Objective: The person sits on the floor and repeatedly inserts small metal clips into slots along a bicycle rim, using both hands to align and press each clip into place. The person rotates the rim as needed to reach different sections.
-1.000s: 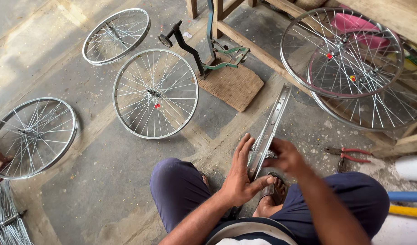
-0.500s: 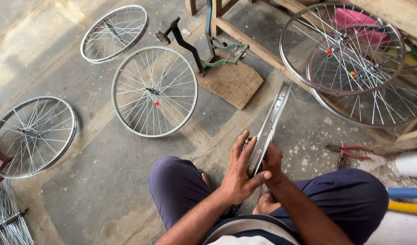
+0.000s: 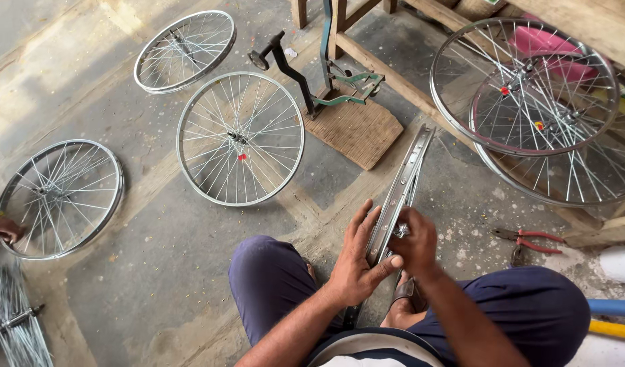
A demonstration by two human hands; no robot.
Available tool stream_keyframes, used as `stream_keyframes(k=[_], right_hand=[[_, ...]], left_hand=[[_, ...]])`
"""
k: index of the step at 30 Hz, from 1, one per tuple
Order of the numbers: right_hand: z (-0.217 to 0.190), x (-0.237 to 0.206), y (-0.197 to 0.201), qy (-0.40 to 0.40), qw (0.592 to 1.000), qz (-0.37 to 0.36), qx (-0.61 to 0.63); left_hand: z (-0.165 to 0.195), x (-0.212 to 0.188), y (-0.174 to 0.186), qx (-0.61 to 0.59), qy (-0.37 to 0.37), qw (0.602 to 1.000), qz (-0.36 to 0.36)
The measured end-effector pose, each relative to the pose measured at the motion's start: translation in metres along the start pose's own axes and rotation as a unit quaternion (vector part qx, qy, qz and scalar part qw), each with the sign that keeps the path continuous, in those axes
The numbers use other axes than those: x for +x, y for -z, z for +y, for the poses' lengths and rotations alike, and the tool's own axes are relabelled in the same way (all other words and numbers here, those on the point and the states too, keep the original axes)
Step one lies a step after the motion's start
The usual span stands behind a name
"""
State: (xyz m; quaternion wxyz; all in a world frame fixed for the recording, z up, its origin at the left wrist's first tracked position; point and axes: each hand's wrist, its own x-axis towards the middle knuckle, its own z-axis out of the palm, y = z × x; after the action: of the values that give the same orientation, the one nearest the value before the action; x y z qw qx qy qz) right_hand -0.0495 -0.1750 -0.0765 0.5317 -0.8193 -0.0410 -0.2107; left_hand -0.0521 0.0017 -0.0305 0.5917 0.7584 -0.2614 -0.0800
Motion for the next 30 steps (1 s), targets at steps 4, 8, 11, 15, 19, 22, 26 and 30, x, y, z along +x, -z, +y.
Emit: stream_keyframes(k=[4, 8, 11, 15, 19, 22, 26, 30], right_hand=[[-0.011, -0.004, -0.007, 0.178, 0.965, 0.114, -0.153], [0.014, -0.018, 0.018, 0.012, 0.998, -0.034, 0.054], [0.046, -0.021, 0.037, -0.095, 0.925, -0.125, 0.347], [0.071, 0.005, 0.055, -0.177, 0.83, -0.256, 0.464], [0.054, 0.013, 0.052, -0.263, 0.847, -0.298, 0.352], [0.017, -0.009, 0.028, 0.007, 0.98, -0.059, -0.189], [-0.001, -0.006, 0.023, 0.035, 0.999, -0.023, 0.012], [0.016, 0.015, 0.04, -0.133, 0.943, -0.267, 0.149]], left_hand=[[0.0, 0.0, 0.0, 0.005, -0.008, 1.0, -0.005], [-0.001, -0.003, 0.002, -0.003, -0.009, 1.0, -0.009], [-0.002, -0.004, 0.0, -0.007, -0.022, 1.0, -0.009], [0.0, -0.004, -0.01, 0.011, -0.033, 0.999, -0.019], [0.0, -0.002, -0.01, 0.03, -0.03, 0.999, -0.023], [-0.002, 0.0, -0.006, 0.009, -0.022, 1.0, -0.004], [-0.004, 0.002, -0.006, 0.025, -0.04, 0.999, -0.005], [-0.004, 0.0, -0.013, 0.057, -0.068, 0.996, -0.003]])
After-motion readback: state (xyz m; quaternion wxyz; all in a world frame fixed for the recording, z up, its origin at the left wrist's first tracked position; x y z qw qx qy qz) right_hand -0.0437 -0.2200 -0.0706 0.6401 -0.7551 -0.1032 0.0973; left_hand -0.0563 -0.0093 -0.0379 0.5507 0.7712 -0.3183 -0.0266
